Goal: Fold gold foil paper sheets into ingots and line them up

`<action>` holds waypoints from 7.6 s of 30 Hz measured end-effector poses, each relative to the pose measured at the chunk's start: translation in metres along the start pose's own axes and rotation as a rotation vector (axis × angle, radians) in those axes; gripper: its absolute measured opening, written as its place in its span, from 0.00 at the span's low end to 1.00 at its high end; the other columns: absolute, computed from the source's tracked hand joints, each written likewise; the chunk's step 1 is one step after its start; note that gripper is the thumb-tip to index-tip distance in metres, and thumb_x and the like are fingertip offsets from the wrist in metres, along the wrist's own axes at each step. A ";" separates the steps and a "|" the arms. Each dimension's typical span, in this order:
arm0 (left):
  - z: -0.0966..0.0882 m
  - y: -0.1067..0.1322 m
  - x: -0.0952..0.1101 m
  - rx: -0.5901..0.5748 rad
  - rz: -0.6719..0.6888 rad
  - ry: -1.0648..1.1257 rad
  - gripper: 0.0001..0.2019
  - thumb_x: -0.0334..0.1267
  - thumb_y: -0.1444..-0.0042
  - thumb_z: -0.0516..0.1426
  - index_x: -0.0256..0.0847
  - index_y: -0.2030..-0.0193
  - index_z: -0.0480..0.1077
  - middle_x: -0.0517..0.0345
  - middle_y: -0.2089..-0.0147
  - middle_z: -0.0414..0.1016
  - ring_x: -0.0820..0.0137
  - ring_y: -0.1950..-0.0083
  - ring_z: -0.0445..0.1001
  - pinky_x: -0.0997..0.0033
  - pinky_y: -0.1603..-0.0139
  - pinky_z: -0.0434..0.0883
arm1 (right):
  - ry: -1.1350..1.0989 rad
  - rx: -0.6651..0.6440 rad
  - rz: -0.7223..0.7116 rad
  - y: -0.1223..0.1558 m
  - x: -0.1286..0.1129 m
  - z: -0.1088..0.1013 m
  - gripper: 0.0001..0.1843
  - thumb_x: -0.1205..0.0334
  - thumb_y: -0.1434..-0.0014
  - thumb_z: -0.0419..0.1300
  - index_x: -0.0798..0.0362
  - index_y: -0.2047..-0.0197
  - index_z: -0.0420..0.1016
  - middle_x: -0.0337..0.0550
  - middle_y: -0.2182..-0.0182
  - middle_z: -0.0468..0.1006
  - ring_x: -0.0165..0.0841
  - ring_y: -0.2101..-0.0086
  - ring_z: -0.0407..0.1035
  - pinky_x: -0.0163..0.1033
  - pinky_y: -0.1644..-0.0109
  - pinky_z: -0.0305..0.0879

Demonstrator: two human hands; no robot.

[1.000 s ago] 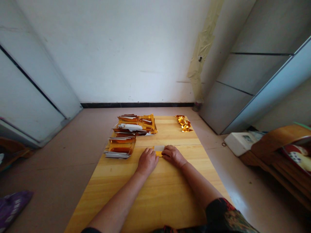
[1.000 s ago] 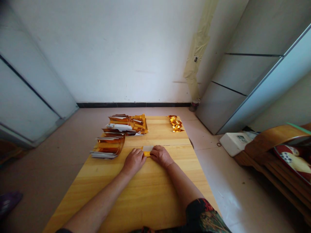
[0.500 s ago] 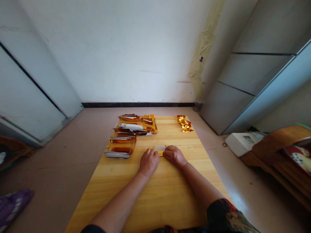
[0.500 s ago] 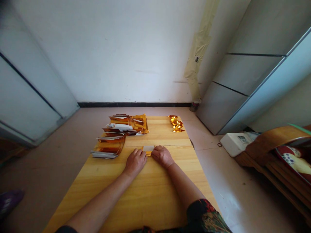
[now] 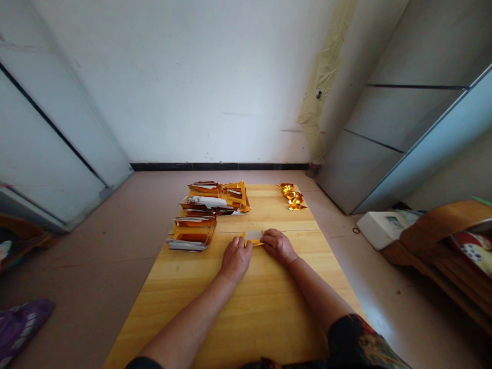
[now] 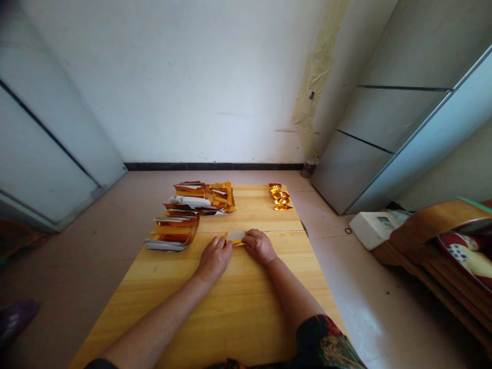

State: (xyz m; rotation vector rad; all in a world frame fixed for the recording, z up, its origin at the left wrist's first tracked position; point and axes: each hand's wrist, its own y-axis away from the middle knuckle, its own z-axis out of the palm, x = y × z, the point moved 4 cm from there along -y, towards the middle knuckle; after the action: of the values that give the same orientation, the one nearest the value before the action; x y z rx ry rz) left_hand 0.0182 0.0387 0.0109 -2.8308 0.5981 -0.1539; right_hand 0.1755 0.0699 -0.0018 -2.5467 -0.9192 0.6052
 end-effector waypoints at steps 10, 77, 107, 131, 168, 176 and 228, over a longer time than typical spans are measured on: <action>0.000 0.003 -0.004 0.015 -0.036 0.023 0.13 0.30 0.41 0.49 0.39 0.57 0.73 0.45 0.51 0.73 0.61 0.54 0.68 0.62 0.53 0.68 | 0.174 -0.062 -0.032 0.003 -0.011 -0.003 0.08 0.65 0.38 0.55 0.49 0.62 0.76 0.44 0.65 0.75 0.32 0.65 0.64 0.36 0.61 0.57; -0.009 0.005 0.003 0.065 -0.177 0.060 0.07 0.39 0.42 0.54 0.42 0.64 0.72 0.52 0.54 0.72 0.62 0.55 0.64 0.63 0.55 0.64 | 0.161 -0.299 0.296 -0.022 -0.018 0.003 0.06 0.63 0.39 0.55 0.54 0.64 0.72 0.47 0.59 0.73 0.35 0.59 0.63 0.38 0.56 0.58; -0.004 0.006 0.005 -0.010 -0.179 0.007 0.15 0.38 0.39 0.50 0.54 0.49 0.72 0.48 0.46 0.68 0.59 0.53 0.64 0.59 0.54 0.64 | -0.170 -0.097 0.065 -0.013 0.001 0.009 0.06 0.66 0.42 0.58 0.53 0.70 0.73 0.44 0.63 0.74 0.32 0.62 0.66 0.37 0.54 0.62; -0.007 0.008 0.006 0.014 -0.195 0.052 0.15 0.38 0.40 0.50 0.49 0.49 0.71 0.47 0.44 0.68 0.59 0.50 0.65 0.58 0.52 0.62 | -0.056 -0.012 0.340 -0.015 -0.009 0.017 0.08 0.70 0.46 0.57 0.52 0.75 0.64 0.39 0.72 0.68 0.30 0.69 0.62 0.34 0.64 0.55; -0.010 0.014 0.004 -0.052 -0.145 0.064 0.17 0.36 0.40 0.50 0.55 0.46 0.69 0.47 0.39 0.65 0.56 0.46 0.64 0.51 0.48 0.59 | -0.299 0.099 0.385 -0.010 -0.007 0.012 0.07 0.71 0.54 0.61 0.53 0.70 0.68 0.41 0.68 0.71 0.31 0.67 0.64 0.35 0.61 0.62; -0.010 0.015 0.004 -0.052 -0.159 0.100 0.17 0.36 0.40 0.51 0.55 0.46 0.69 0.48 0.39 0.64 0.56 0.46 0.64 0.49 0.47 0.58 | -0.324 0.084 0.441 -0.010 -0.005 0.012 0.10 0.76 0.57 0.56 0.53 0.71 0.69 0.39 0.70 0.69 0.30 0.69 0.63 0.34 0.62 0.61; -0.007 0.017 -0.010 -0.143 0.001 0.045 0.14 0.34 0.40 0.49 0.55 0.52 0.70 0.50 0.38 0.62 0.58 0.46 0.63 0.50 0.48 0.59 | -0.195 0.005 0.464 -0.013 -0.007 0.012 0.06 0.70 0.55 0.63 0.53 0.71 0.73 0.43 0.64 0.73 0.34 0.62 0.66 0.37 0.56 0.62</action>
State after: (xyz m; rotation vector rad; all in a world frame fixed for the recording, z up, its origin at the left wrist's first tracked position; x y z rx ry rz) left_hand 0.0017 0.0262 0.0127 -2.9715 0.6443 -0.1818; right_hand 0.1581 0.0766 -0.0042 -2.7455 -0.3711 0.9983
